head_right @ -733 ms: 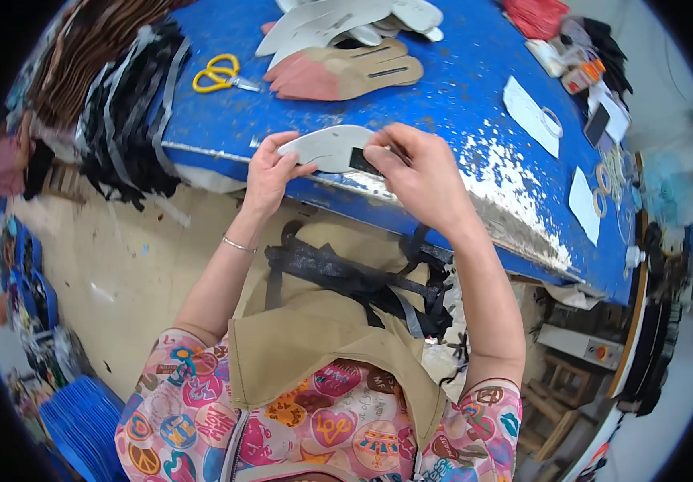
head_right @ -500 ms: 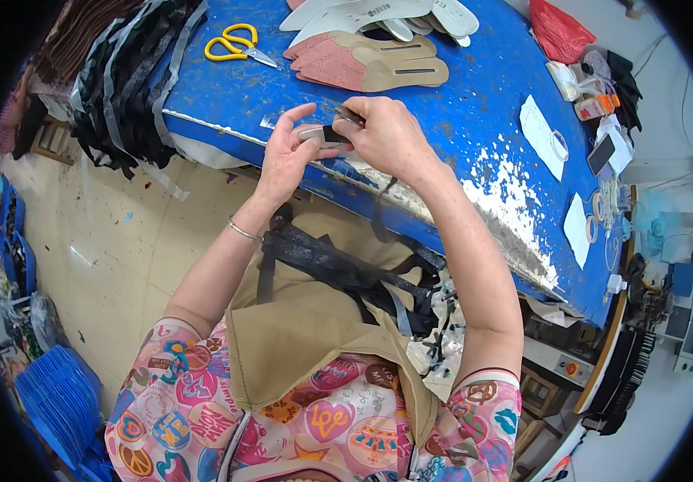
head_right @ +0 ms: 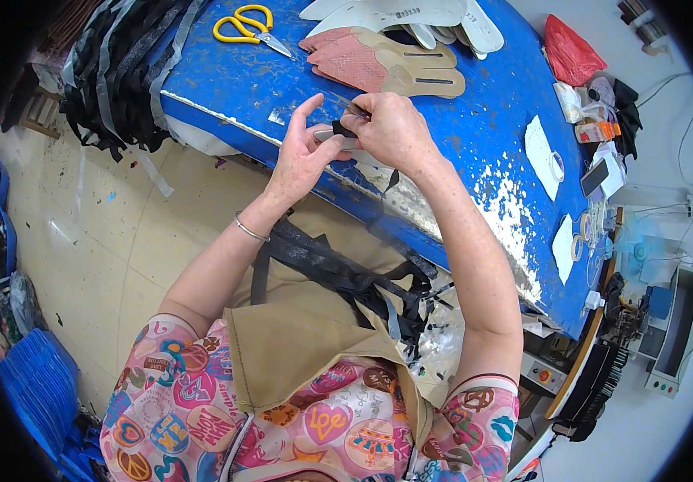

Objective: The person wraps tape strips along the edges of shoe insoles by hand, trims the excess tape with snips, and presses the borders firmly to secure them.

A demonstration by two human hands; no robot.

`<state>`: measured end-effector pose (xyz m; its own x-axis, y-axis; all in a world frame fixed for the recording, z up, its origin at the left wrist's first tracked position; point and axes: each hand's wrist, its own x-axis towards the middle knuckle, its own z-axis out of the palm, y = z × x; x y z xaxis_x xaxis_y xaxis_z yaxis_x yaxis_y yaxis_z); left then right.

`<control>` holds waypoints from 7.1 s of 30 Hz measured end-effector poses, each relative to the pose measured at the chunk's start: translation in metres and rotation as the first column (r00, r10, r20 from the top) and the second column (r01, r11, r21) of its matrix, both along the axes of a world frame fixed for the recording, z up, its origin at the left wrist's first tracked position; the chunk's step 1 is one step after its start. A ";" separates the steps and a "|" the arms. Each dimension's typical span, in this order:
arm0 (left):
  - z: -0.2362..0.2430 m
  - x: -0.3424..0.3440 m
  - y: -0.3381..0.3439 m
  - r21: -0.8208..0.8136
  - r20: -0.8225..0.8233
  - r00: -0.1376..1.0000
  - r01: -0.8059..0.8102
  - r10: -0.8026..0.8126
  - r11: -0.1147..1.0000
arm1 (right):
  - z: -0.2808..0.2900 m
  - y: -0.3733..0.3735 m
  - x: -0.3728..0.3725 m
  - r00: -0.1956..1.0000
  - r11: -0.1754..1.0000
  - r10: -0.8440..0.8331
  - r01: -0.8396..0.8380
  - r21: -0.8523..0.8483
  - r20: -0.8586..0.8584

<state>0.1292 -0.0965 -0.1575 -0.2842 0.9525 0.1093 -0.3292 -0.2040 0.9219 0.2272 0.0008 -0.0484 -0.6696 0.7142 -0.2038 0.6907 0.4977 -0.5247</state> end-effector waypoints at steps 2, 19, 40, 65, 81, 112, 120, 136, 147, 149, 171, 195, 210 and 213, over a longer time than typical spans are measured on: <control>-0.001 0.004 0.001 0.049 0.081 0.996 -0.031 0.027 0.998 | -0.004 0.003 -0.001 1.000 0.999 0.008 -0.009 0.033 0.028; -0.002 0.001 -0.008 0.061 -0.123 0.991 -0.039 0.046 0.997 | 0.007 0.024 0.019 0.951 0.948 0.309 -0.305 -0.095 0.023; 0.040 0.017 0.009 0.151 -0.912 0.408 0.237 0.042 0.960 | 0.001 -0.001 0.116 0.942 0.929 -0.187 0.077 -0.363 -0.278; 0.053 0.052 0.031 0.126 -0.940 0.339 0.271 0.028 0.954 | -0.017 0.009 0.156 0.920 0.969 -0.152 0.067 -0.239 -0.360; 0.083 0.025 0.039 0.437 -0.886 0.240 0.143 0.397 0.888 | 0.007 0.006 0.156 0.971 0.957 -0.063 0.124 0.261 -0.230; 0.043 0.048 0.040 -0.006 0.483 0.843 0.275 -0.238 0.962 | -0.059 -0.047 0.144 0.599 0.811 -0.519 0.118 -0.574 -0.610; 0.068 0.033 0.041 0.028 0.590 0.798 0.131 -0.122 0.991 | -0.073 -0.104 0.120 0.297 0.599 -0.787 0.151 -0.787 -0.542; 0.101 0.034 -0.054 0.380 -0.768 0.562 0.015 0.306 0.925 | 0.022 -0.074 0.132 0.565 0.870 -0.460 0.134 -0.474 -0.685; 0.103 0.043 -0.066 -0.076 -0.261 0.962 0.059 -0.077 0.995 | 0.041 -0.073 0.160 0.622 0.903 -0.366 0.057 -0.426 -0.693; 0.093 0.047 -0.062 -0.082 -0.251 0.965 0.061 -0.080 0.995 | 0.022 -0.092 0.151 0.634 0.893 -0.421 0.166 -0.418 -0.649; 0.078 0.032 -0.068 -0.445 -0.205 0.952 0.117 -0.227 0.888 | -0.095 -0.163 0.103 0.711 0.976 -0.168 0.217 -0.015 -0.683; 0.073 0.020 -0.038 -0.211 0.119 0.992 -0.010 0.036 0.978 | -0.056 -0.148 0.122 0.546 0.577 -0.719 0.125 -0.807 -0.429; 0.086 0.019 -0.029 0.138 0.538 0.745 0.382 -0.393 0.914 | -0.044 -0.111 0.164 0.836 0.535 -0.422 -0.082 -0.841 -0.350; 0.081 -0.004 -0.013 0.063 0.615 0.761 0.214 -0.207 0.975 | -0.036 -0.079 0.217 0.978 0.537 -0.150 -0.044 -0.843 -0.146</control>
